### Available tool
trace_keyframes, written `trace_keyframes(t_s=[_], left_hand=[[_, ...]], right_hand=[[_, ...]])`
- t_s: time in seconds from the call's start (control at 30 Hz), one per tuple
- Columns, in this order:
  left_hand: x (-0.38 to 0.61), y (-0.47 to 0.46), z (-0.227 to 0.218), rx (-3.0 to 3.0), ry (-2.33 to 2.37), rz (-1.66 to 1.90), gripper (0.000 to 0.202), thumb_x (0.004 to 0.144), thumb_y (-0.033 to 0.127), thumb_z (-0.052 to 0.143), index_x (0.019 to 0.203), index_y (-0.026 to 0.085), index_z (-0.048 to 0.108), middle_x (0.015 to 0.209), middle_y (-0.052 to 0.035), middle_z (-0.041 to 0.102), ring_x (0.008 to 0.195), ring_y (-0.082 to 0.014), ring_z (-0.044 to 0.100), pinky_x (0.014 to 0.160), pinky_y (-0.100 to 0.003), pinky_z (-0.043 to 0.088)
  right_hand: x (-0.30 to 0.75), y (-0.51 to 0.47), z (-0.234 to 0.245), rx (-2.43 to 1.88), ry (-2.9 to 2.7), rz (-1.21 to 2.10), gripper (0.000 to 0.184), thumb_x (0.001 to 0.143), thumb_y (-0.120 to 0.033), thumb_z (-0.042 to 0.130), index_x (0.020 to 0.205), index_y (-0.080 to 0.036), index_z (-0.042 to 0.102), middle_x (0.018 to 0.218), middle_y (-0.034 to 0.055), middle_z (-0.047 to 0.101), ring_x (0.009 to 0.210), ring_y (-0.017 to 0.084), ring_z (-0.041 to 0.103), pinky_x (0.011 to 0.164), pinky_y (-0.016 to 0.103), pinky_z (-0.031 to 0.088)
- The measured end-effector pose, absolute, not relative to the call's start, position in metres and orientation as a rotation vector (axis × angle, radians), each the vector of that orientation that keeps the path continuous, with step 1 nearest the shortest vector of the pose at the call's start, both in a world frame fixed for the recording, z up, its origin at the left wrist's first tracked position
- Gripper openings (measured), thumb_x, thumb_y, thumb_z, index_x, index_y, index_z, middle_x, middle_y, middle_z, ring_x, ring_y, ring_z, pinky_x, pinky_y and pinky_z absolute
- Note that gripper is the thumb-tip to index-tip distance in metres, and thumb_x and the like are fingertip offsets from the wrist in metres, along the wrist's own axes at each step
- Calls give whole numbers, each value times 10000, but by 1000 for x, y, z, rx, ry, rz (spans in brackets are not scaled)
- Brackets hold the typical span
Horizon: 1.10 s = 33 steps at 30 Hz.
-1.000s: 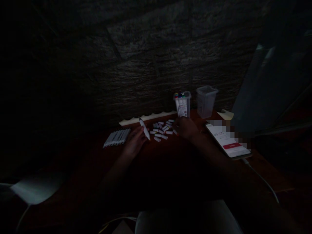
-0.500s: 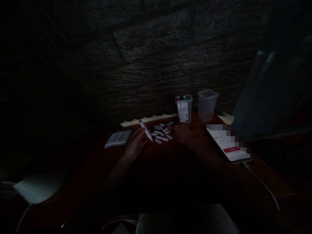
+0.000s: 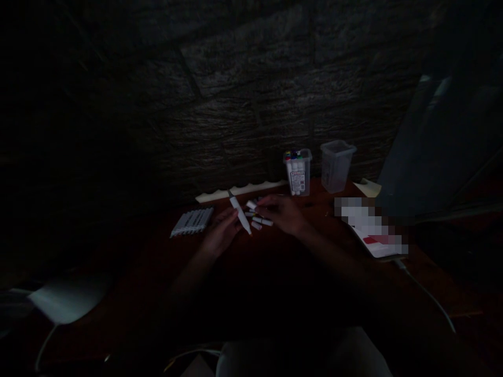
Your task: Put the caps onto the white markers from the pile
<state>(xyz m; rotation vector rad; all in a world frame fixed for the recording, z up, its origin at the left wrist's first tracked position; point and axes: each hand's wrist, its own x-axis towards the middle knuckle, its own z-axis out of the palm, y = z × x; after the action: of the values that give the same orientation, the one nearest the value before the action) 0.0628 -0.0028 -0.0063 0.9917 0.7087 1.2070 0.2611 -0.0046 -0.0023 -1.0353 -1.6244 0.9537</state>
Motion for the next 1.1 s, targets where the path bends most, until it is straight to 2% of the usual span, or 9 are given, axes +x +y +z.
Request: trace_keyframes(t_s=[0.1, 0.23, 0.43, 0.53, 0.67, 0.8, 0.87, 1.03, 1.1], left_hand=[[65, -6, -6, 1065, 674, 1175, 234, 665, 313, 817, 839, 174, 747, 880, -44, 736, 826, -179, 667, 768, -309, 519], [67, -9, -4, 1095, 679, 1194, 237, 653, 317, 824, 840, 187, 758, 947, -56, 743, 847, -193, 670, 765, -315, 519], [66, -8, -4, 1096, 788, 1289, 256, 635, 311, 832, 848, 189, 757, 1010, -64, 742, 918, -205, 664, 776, -301, 497], [64, -7, -7, 1116, 818, 1322, 260, 635, 300, 834, 857, 191, 755, 1049, -63, 735, 921, -195, 658, 772, -286, 487], [63, -4, -13, 1145, 846, 1299, 275, 640, 318, 833, 866, 183, 754, 1004, -59, 739, 902, -194, 653, 781, -294, 491], [64, -1, -15, 1157, 881, 1320, 278, 647, 335, 826, 848, 161, 743, 902, -44, 739, 876, -177, 660, 820, -286, 491], [64, -1, -13, 1135, 876, 1350, 267, 632, 313, 835, 809, 156, 713, 857, -24, 734, 855, -160, 672, 831, -275, 496], [64, -6, -6, 1133, 812, 1273, 338, 627, 256, 834, 784, 169, 549, 982, -20, 725, 857, -189, 706, 744, -308, 558], [66, -8, -6, 1207, 813, 1282, 366, 638, 252, 829, 822, 184, 520, 974, -17, 728, 873, -194, 707, 742, -318, 567]], right_hand=[[250, -11, -2, -939, -1594, 1056, 171, 805, -337, 650, 857, -177, 675, 917, 42, 713, 852, 159, 659, 827, 336, 517], [247, -14, -3, -913, -1594, 1122, 130, 798, -310, 655, 840, -190, 682, 877, 24, 704, 823, 147, 643, 824, 327, 508], [249, -16, 2, -1052, -1547, 1121, 265, 813, -436, 627, 795, -174, 656, 768, 9, 656, 715, 123, 591, 694, 279, 481], [246, -19, 2, -962, -1582, 1180, 256, 750, -414, 702, 728, -181, 598, 729, -19, 618, 697, 107, 567, 670, 254, 462], [242, -20, -3, -876, -1585, 1248, 343, 672, -402, 761, 674, -192, 490, 673, -50, 557, 659, 103, 535, 624, 244, 436], [247, -18, 2, -835, -1501, 1303, 369, 645, -407, 782, 678, -187, 487, 691, -45, 561, 662, 101, 526, 621, 243, 422], [253, -17, 8, -830, -1391, 1328, 349, 652, -412, 781, 699, -188, 517, 683, -42, 574, 635, 97, 520, 585, 236, 405], [264, -14, 19, -793, -1047, 1424, 365, 641, -344, 806, 945, -240, 633, 762, -40, 643, 580, 78, 520, 513, 226, 378], [266, -15, 21, -766, -1044, 1423, 366, 652, -329, 801, 981, -255, 657, 799, -36, 655, 576, 71, 520, 495, 219, 377]])
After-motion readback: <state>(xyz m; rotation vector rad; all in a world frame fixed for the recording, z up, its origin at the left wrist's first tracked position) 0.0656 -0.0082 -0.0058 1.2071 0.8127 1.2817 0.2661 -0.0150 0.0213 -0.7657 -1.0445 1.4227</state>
